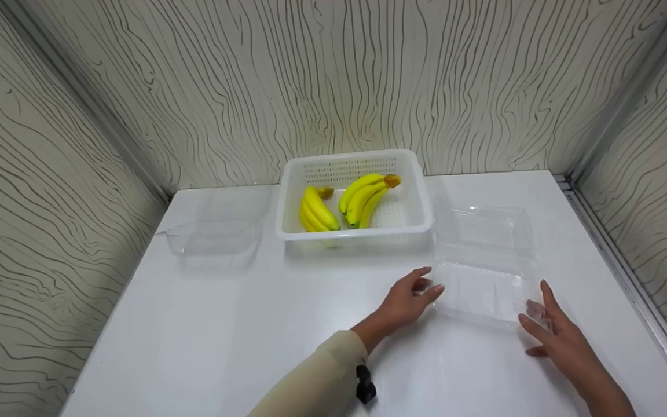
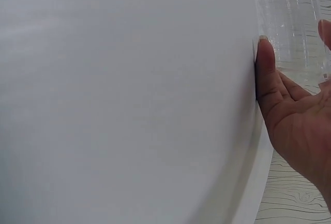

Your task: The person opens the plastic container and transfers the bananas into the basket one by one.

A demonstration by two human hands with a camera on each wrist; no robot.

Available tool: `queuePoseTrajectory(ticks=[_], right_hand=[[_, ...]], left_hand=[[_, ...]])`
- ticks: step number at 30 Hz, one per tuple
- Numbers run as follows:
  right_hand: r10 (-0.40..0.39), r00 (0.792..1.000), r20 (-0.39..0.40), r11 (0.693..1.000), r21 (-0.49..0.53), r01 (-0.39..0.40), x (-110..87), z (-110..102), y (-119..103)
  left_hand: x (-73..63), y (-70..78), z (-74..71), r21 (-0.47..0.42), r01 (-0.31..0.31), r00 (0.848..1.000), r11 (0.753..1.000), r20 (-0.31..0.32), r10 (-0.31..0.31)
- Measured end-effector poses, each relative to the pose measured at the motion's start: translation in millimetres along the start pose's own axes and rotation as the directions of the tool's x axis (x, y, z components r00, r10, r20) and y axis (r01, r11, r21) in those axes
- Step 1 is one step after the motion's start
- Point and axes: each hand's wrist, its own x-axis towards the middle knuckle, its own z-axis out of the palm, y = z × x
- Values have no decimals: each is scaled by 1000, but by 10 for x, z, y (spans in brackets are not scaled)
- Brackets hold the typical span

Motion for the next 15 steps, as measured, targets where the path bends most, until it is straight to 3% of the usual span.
queuePoseTrajectory(ticks=[10,15], right_hand=[[-35,998,-47,994,100,40,119,-103,99],[-14,998,-68,996,90,20,200,-144,71]], left_hand=[[150,24,-7,105,-17,998,994,66,10],[224,67,-32,146,-17,995,989,97,3]])
